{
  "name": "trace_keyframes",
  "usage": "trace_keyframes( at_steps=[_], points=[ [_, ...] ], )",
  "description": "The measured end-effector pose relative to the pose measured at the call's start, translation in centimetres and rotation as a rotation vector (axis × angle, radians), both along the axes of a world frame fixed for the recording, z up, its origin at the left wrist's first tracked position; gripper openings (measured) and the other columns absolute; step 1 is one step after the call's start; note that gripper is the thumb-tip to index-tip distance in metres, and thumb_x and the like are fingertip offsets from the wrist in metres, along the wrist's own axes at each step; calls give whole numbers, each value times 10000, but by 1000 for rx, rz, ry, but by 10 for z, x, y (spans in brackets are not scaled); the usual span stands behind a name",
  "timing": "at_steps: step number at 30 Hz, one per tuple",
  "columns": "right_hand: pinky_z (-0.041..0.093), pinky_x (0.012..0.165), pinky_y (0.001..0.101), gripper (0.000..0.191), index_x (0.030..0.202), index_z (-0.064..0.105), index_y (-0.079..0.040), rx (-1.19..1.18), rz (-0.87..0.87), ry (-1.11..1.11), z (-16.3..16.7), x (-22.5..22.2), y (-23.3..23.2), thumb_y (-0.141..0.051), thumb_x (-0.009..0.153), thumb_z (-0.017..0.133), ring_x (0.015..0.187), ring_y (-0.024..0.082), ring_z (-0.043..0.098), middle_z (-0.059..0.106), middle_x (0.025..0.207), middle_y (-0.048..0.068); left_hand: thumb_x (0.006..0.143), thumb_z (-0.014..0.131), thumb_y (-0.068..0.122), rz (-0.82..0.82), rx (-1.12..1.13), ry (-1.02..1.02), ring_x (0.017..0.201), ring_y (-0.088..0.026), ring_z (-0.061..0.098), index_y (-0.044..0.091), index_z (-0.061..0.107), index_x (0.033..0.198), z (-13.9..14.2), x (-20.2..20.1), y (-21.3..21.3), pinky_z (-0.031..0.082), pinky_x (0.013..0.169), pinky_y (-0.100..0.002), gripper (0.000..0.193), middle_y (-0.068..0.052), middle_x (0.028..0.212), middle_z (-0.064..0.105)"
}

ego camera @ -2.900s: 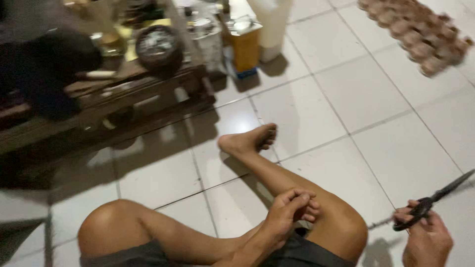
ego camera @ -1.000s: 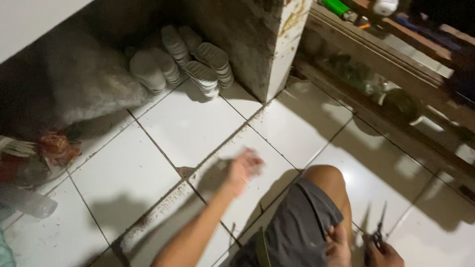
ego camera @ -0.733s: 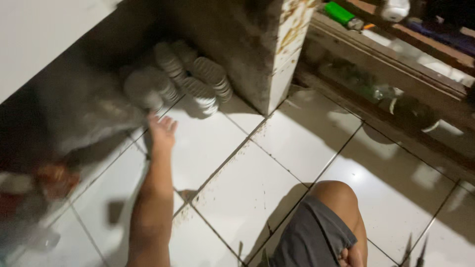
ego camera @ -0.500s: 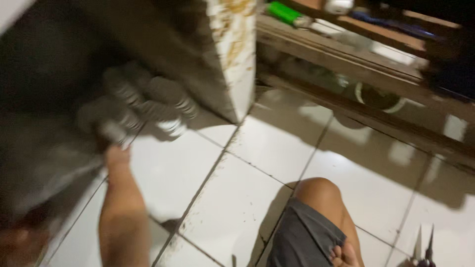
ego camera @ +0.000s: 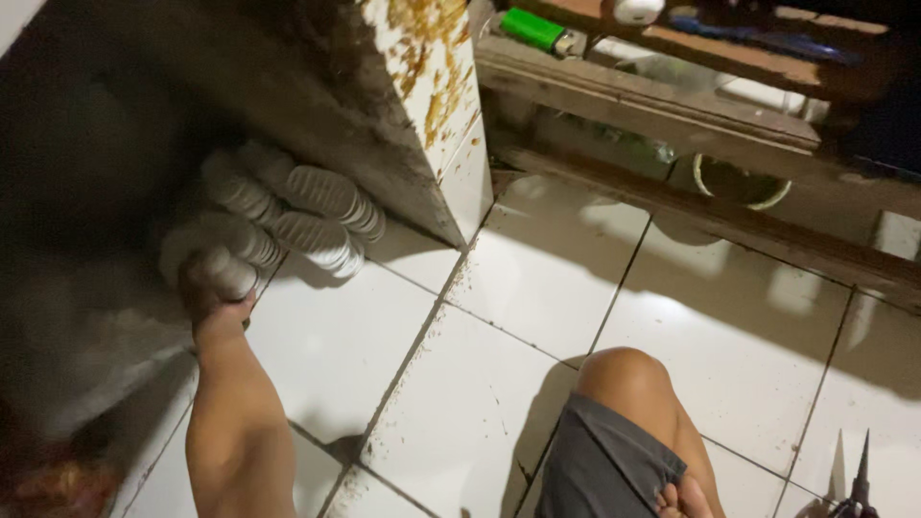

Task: The person arranges shoe lasts on a wall shelf, then sits on the floor and uses shears to trim the edges of white slipper soles. The person handles the lasts and slippers by hand and uses shears for cutting.

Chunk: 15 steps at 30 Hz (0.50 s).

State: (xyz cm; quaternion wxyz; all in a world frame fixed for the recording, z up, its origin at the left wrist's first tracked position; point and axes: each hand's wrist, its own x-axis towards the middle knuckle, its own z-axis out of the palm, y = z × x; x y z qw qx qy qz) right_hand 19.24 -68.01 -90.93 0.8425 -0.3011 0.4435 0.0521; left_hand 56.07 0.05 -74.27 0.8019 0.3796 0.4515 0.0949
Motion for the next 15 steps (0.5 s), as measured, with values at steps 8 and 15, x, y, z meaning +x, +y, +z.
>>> trace_keyframes(
  at_steps=[8, 15],
  points=[
    [520, 691, 392, 428, 1204, 650, -55, -278, 127, 150, 14, 6, -3, -423, 994, 593, 734, 282, 622, 711, 906, 127, 797, 718, 536, -42, -19, 33, 1306, -282, 500, 286, 539, 1407, 6, 4, -8, 483, 1021, -560, 683, -33, 1449, 529],
    [535, 682, 407, 392, 1120, 694, -10, -371, 196, 225, 21, 2, -13, -369, 969, 652, 705, 300, 655, 721, 841, 149, 846, 713, 503, -202, 185, -191, 1246, -273, 567, 163, 602, 1360, -25, -56, -17, 482, 1006, -563, 626, -56, 1361, 625]
  ],
)
